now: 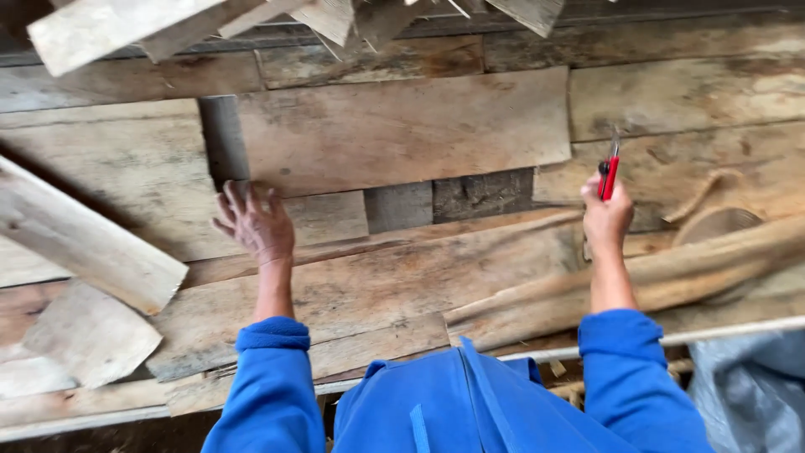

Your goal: The person uses a red utility knife to scrape and remove loose material from the surface of several wooden planks on a workbench. They repeatedly scrape along the grain, lift and reposition planks, and clear away debris while working across multiple pieces.

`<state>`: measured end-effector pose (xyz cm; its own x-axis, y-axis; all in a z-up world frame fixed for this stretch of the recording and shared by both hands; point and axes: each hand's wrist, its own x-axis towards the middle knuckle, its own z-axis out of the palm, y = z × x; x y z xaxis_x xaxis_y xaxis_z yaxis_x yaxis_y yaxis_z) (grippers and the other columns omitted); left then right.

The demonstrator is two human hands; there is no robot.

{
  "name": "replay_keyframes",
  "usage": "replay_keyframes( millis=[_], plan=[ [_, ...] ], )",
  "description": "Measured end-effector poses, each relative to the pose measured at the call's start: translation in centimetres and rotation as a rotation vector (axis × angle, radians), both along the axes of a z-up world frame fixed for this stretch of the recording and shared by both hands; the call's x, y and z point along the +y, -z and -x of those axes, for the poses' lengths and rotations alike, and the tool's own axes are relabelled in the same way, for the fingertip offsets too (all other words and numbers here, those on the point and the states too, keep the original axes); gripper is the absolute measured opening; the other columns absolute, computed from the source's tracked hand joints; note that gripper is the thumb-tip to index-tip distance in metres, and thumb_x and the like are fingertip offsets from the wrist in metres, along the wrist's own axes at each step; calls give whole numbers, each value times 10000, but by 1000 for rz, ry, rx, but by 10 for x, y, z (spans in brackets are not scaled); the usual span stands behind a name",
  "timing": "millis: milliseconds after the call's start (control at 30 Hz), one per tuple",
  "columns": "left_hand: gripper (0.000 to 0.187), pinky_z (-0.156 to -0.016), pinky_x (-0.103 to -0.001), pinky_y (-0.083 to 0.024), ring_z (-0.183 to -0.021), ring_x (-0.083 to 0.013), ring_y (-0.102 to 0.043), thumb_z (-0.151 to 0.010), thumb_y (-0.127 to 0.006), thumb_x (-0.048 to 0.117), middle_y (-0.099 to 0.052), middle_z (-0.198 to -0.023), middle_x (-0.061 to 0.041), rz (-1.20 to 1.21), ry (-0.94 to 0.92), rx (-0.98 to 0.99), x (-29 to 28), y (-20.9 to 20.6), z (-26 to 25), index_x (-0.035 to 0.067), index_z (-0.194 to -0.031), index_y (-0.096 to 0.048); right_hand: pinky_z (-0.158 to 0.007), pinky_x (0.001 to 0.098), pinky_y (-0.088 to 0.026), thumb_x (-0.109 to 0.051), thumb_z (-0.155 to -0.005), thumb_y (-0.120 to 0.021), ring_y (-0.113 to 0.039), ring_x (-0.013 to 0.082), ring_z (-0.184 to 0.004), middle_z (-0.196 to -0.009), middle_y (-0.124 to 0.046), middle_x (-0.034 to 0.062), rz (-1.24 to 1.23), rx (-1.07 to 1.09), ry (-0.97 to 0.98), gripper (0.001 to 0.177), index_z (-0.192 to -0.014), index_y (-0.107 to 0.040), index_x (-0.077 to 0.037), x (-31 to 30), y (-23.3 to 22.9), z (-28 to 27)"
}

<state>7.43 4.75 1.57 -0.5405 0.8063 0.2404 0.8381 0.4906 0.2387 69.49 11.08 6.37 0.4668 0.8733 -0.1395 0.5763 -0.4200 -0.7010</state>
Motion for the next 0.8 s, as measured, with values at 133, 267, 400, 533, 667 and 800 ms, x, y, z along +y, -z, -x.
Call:
replay_keyframes(
  millis=[133, 267, 400, 533, 667, 800],
  plan=[
    [530, -1156, -655, -189, -1457, -342, -373, -1025, -528, 506, -510, -1551, -97, 195, -114, -63, 11, 11, 1, 162, -1419, -617, -756, 358, -502, -89, -914, -811, -679, 199, -810, -906, -745, -5, -178, -258, -179, 167, -1017, -744, -202, 61, 77, -7],
    [519, -1148, -633, -250, -1426, -338, -432, -968, -606, 499, -540, -1527, -77, 111, -152, -102, 12, 18, -2, 191, -1386, -619, -765, 298, -572, 99, -906, -782, -662, 114, -832, -920, -728, -4, -327, -113, -139, 244, -1021, -717, -107, 83, 111, -4],
    [514, -1166, -675, -204, -1441, -323, -425, -938, -639, 481, -543, -1525, -83, 71, -213, -144, 18, 1, -11, 196, -1366, -627, -813, 295, -573, 47, -960, -820, -673, 100, -868, -959, -748, -17, -290, -124, -205, 197, -1049, -752, -115, 81, 98, 11],
    [486, -1155, -652, -221, -1446, -343, -408, -914, -667, 422, -517, -1531, -109, 28, -249, -201, 23, -15, -12, 122, -1296, -660, -871, 274, -647, 120, -855, -763, -734, 100, -947, -970, -745, -38, -222, 142, 36, 298, -939, -719, -163, 82, 78, 35],
    [457, -1154, -614, -232, -1439, -347, -413, -866, -712, 422, -494, -1559, -92, 2, -362, -183, 23, -22, -1, 175, -1250, -697, -916, 273, -613, 85, -878, -784, -724, 71, -947, -976, -743, -72, -152, 169, 38, 298, -976, -724, -190, 78, 64, 54],
    [470, -1165, -636, -213, -1479, -364, -352, -926, -678, 431, -446, -1591, -103, 20, -348, -169, 18, -11, 20, 148, -1300, -670, -859, 221, -609, 47, -892, -775, -715, 37, -889, -962, -745, -80, -98, 219, 56, 261, -974, -730, -197, 72, 54, 78]
  ],
)
